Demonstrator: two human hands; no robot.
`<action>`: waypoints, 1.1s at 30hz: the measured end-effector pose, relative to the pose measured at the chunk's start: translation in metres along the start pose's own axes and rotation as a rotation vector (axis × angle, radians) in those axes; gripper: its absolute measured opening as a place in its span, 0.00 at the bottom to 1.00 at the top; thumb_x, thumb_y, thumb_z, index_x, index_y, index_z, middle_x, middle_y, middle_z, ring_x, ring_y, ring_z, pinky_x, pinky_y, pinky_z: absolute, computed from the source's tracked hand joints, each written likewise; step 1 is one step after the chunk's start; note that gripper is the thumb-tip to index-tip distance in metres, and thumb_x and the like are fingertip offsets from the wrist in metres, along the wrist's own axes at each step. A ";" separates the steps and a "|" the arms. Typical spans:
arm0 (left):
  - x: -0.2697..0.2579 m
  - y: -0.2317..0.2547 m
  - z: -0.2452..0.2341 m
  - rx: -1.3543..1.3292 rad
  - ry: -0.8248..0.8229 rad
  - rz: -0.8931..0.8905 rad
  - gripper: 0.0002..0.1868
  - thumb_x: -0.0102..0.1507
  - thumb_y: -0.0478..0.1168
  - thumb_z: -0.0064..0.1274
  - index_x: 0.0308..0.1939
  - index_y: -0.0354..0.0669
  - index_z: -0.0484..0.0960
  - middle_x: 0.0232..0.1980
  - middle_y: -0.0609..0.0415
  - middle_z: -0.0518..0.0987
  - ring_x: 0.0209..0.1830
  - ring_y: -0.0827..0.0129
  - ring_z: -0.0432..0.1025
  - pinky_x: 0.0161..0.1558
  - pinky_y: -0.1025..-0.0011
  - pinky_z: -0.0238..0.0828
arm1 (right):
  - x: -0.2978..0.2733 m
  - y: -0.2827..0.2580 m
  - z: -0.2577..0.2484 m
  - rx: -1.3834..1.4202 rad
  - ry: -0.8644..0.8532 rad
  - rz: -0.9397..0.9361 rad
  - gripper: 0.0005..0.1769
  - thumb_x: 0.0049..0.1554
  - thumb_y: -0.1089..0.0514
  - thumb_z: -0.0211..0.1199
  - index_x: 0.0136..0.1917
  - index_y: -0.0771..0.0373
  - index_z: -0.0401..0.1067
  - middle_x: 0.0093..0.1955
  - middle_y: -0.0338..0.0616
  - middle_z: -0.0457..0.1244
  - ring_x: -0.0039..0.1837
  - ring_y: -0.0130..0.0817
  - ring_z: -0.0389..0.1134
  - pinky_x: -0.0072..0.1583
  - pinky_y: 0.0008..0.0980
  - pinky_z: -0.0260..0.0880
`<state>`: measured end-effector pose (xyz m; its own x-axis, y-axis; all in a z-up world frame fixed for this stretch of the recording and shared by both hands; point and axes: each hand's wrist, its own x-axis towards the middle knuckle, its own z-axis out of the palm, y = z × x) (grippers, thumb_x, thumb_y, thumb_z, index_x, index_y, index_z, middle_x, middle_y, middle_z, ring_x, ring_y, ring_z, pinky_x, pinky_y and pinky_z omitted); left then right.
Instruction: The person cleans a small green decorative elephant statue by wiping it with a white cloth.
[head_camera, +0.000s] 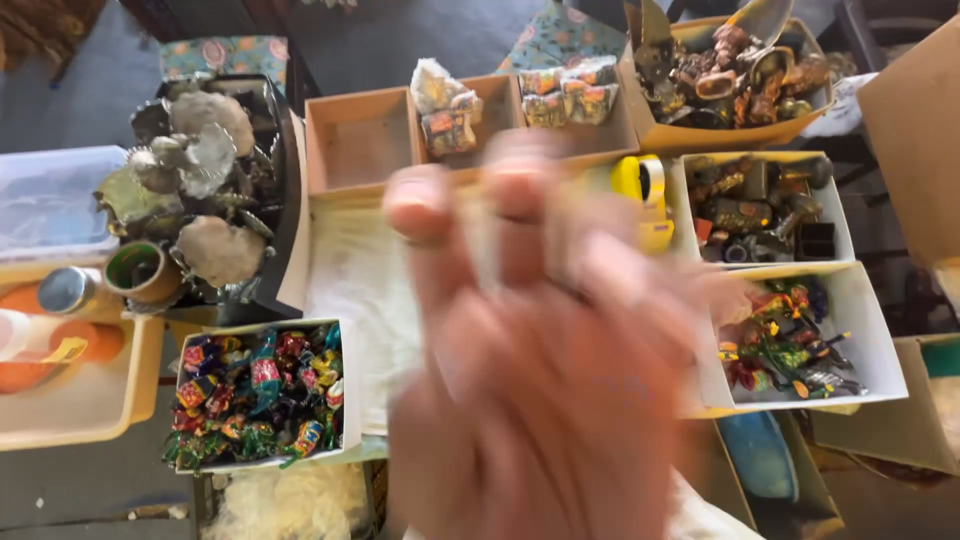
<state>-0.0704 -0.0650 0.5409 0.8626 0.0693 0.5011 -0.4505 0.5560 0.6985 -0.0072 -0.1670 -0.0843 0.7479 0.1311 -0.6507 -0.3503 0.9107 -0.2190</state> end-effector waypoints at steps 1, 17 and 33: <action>-0.022 -0.028 -0.025 -0.051 0.032 0.006 0.09 0.77 0.43 0.43 0.56 0.43 0.72 0.54 0.52 0.73 0.57 0.66 0.69 0.62 0.61 0.60 | -0.003 0.001 0.004 -0.107 -0.005 -0.020 0.22 0.62 0.35 0.55 0.52 0.55 0.71 0.40 0.44 0.70 0.38 0.35 0.70 0.40 0.33 0.74; -0.161 -0.361 -0.315 0.080 0.500 -0.785 0.33 0.67 0.58 0.38 0.76 0.59 0.58 0.71 0.54 0.67 0.70 0.60 0.63 0.70 0.61 0.58 | -0.049 0.029 0.125 -1.956 0.051 -0.495 0.43 0.59 0.41 0.43 0.83 0.50 0.39 0.79 0.44 0.42 0.69 0.40 0.58 0.66 0.57 0.42; -0.122 -0.350 -0.310 -0.146 0.712 -0.632 0.21 0.71 0.53 0.37 0.64 0.52 0.73 0.55 0.57 0.78 0.52 0.69 0.73 0.52 0.69 0.73 | -0.055 -0.010 0.179 -1.721 -0.409 -0.601 0.53 0.59 0.22 0.31 0.85 0.56 0.35 0.87 0.52 0.35 0.86 0.48 0.35 0.74 0.47 0.35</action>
<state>0.0536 -0.0112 0.0763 0.8950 0.1815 -0.4074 0.1371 0.7573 0.6386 0.0556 -0.1131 0.0838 0.9521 0.2947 -0.0820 0.0608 -0.4451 -0.8934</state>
